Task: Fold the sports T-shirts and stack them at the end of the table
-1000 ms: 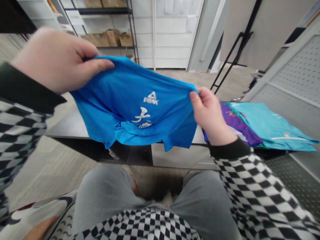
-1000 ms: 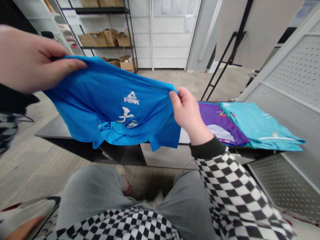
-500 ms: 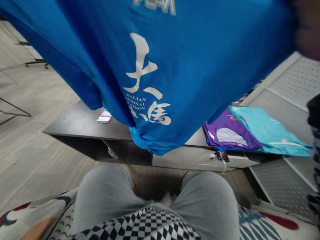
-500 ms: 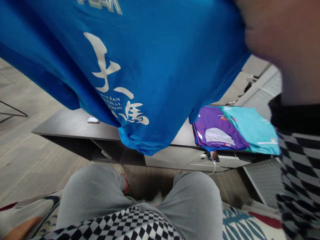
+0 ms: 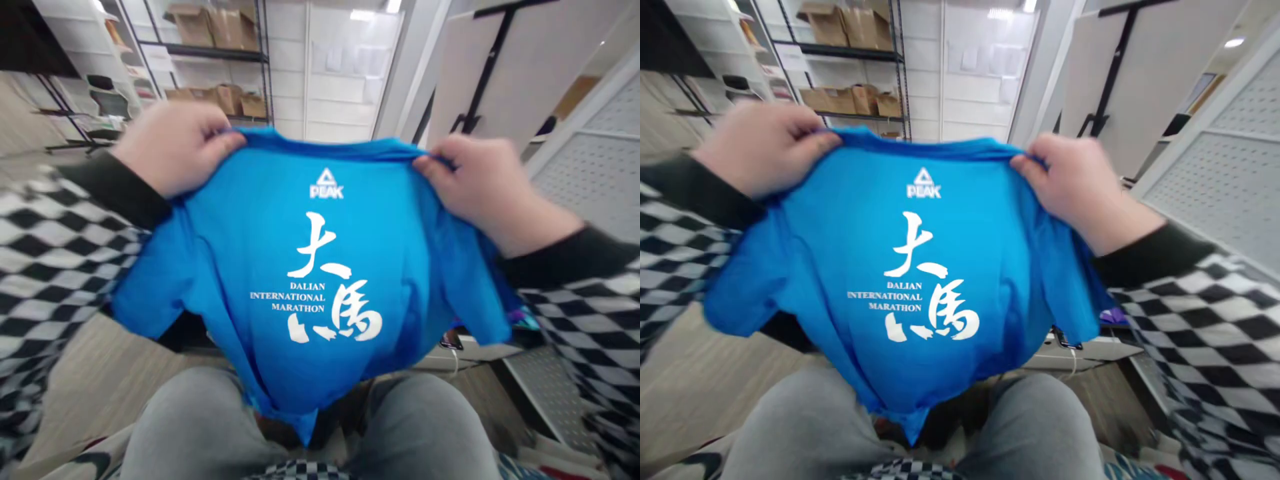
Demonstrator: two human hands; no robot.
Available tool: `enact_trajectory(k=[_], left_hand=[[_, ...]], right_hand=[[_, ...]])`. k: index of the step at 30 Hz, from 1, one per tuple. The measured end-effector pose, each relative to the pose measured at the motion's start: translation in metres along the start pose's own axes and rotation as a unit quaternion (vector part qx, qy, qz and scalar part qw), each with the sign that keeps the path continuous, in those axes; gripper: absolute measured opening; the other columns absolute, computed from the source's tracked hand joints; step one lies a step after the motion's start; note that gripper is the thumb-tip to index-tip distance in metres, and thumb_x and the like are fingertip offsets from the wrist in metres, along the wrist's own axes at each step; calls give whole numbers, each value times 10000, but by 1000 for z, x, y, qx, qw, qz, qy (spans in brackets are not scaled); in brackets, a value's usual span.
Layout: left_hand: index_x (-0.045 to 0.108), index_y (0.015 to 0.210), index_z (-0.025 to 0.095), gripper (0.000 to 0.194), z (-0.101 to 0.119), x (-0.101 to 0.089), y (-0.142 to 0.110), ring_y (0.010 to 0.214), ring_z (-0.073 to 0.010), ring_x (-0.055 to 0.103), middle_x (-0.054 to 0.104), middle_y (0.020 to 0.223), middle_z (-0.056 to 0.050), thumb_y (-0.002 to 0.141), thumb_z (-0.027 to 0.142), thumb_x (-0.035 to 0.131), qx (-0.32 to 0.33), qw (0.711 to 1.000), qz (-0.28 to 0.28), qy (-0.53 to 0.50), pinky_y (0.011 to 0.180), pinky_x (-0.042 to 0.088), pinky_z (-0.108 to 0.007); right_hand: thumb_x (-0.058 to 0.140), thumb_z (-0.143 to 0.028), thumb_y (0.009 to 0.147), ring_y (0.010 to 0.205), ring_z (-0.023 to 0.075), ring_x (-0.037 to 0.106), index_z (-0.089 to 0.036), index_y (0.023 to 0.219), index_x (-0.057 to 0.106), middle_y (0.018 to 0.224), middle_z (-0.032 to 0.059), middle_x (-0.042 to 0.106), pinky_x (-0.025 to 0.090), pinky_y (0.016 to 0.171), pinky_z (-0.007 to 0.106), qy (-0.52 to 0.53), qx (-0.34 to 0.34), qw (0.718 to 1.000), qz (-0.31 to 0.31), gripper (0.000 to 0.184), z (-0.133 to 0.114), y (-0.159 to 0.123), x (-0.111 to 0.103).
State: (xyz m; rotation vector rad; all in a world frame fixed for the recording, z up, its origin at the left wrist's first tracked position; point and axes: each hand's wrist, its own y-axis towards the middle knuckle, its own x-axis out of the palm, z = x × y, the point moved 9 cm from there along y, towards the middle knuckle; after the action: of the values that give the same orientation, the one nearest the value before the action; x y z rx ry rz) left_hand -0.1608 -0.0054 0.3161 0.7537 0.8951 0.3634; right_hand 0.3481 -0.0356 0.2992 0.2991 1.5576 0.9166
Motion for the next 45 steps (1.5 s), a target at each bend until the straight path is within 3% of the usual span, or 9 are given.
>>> enact_trajectory(k=[5, 9, 13, 25, 30, 34, 37, 41, 45], left_hand=[[789, 978, 238, 384, -16, 207, -76, 1017, -344, 779, 761, 868, -86, 1097, 572, 640, 6, 945, -245, 216, 981, 560, -409], [784, 1198, 244, 535, -74, 297, -108, 1095, -360, 799, 842, 1158, -154, 1159, 627, 413, -2, 890, -365, 274, 898, 564, -399], [770, 1275, 242, 581, -100, 351, -118, 1150, -359, 795, 838, 1238, -160, 1169, 627, 348, -3, 876, -397, 274, 890, 572, -397], [817, 1254, 236, 601, -135, 390, -76, 1203, -363, 777, 837, 1258, -175, 1159, 626, 370, -20, 873, -393, 287, 976, 563, -423], [789, 1288, 172, 515, -115, 388, -70, 1265, -403, 735, 801, 1321, -233, 1155, 479, 397, -62, 888, -333, 311, 1041, 538, -511], [745, 1343, 120, 481, -52, 387, -88, 1367, -400, 676, 753, 1420, -254, 1135, 328, 364, -33, 921, -270, 278, 1188, 456, -573], [657, 1547, 119, 670, -22, 408, -123, 1551, -424, 557, 622, 1653, -250, 1133, 569, 384, -49, 911, -354, 207, 1322, 348, -606], [340, 1821, 161, 1006, -31, 422, -152, 1773, -445, 176, 190, 1920, -167, 1062, 821, 336, -88, 889, -412, 178, 1411, 151, -684], [292, 1844, 170, 1024, -53, 419, -151, 1790, -381, 156, 176, 1925, -139, 1066, 836, 289, -58, 898, -407, 160, 1441, 139, -594]], right_hand=[[537, -552, 1184, 918, 304, 787, -204, 1125, 792, 972, 136, 829, 539, 817, 375, -18, 21, 979, -200, 435, -3, -43, 193], [451, -543, 1204, 1039, 327, 801, -195, 1178, 773, 1126, 186, 838, 537, 896, 379, -42, 45, 943, -327, 475, 15, -78, 300], [429, -560, 1206, 1120, 325, 793, -201, 1216, 762, 1182, 189, 834, 529, 942, 370, -36, 65, 926, -370, 490, 37, -89, 347], [370, -600, 1205, 1109, 326, 790, -202, 1150, 808, 1161, 187, 839, 530, 947, 375, -33, 100, 941, -321, 594, 66, -59, 388], [426, -480, 1195, 1169, 375, 762, -147, 1240, 782, 1236, 236, 808, 538, 1009, 445, -46, 119, 942, -311, 489, 49, -50, 380], [397, -368, 1178, 1385, 411, 644, -138, 1334, 750, 1445, 259, 730, 462, 1180, 539, -36, 50, 966, -251, 449, 7, -45, 355], [364, -473, 1185, 1575, 397, 503, -170, 1603, 613, 1699, 209, 583, 381, 1294, 549, 42, 5, 960, -277, 573, -36, -52, 359], [296, -730, 1147, 1755, 408, 227, -184, 1822, 331, 1906, 138, 269, 213, 1396, 631, 94, 48, 921, -375, 869, -53, -74, 392], [266, -770, 1130, 1778, 351, 187, -192, 1838, 304, 1918, 120, 215, 140, 1424, 614, 100, 78, 916, -380, 915, -31, -79, 406]])
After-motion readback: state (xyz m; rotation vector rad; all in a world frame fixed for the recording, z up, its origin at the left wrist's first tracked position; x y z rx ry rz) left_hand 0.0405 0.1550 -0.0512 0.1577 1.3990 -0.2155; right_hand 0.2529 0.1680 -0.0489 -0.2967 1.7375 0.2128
